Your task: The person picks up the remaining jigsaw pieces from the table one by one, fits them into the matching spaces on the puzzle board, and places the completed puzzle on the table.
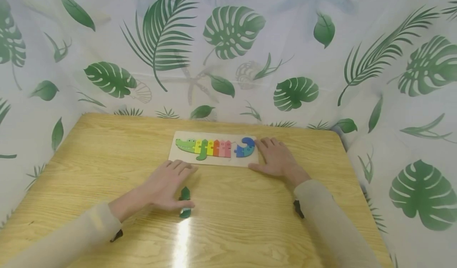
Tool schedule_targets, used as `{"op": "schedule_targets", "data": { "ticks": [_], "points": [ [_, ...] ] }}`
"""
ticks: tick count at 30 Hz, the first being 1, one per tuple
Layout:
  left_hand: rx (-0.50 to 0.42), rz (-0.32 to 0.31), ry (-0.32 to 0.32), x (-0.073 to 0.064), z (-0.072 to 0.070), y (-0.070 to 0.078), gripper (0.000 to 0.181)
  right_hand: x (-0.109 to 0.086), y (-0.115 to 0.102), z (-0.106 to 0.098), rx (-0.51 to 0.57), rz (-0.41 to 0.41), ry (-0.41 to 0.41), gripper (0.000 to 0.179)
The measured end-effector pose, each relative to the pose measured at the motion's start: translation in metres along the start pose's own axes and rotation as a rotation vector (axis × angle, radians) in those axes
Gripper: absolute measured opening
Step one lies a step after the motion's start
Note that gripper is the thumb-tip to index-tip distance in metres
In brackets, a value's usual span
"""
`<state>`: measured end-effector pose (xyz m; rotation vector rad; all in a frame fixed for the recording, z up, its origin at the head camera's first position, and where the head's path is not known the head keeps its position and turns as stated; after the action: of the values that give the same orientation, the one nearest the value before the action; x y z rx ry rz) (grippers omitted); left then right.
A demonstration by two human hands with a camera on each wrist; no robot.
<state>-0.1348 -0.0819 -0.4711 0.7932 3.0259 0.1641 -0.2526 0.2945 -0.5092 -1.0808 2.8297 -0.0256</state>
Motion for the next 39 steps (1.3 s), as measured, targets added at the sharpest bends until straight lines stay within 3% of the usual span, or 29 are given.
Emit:
{"op": "schedule_targets", "data": {
  "ticks": [17, 39],
  "points": [
    [0.03, -0.022, -0.042, -0.026, 0.015, -0.001, 0.113, -0.001, -0.002, -0.001, 0.012, 0.005, -0.004, 0.107],
    [0.036, -0.013, 0.01, -0.035, 0.026, -0.002, 0.095, -0.001, -0.002, -0.002, 0.004, 0.015, -0.01, 0.107]
  ]
}}
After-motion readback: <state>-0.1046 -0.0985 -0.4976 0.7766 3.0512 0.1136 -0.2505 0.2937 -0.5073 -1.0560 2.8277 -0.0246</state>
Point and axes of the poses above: each hand's wrist, its own x-axis towards the middle knuckle, its own z-axis out of the palm, y = z × x, the point moved 2 cm from there along x, towards the middle knuckle, and after that the axes turned 14 degrees about -z, right-handed, at the moved point
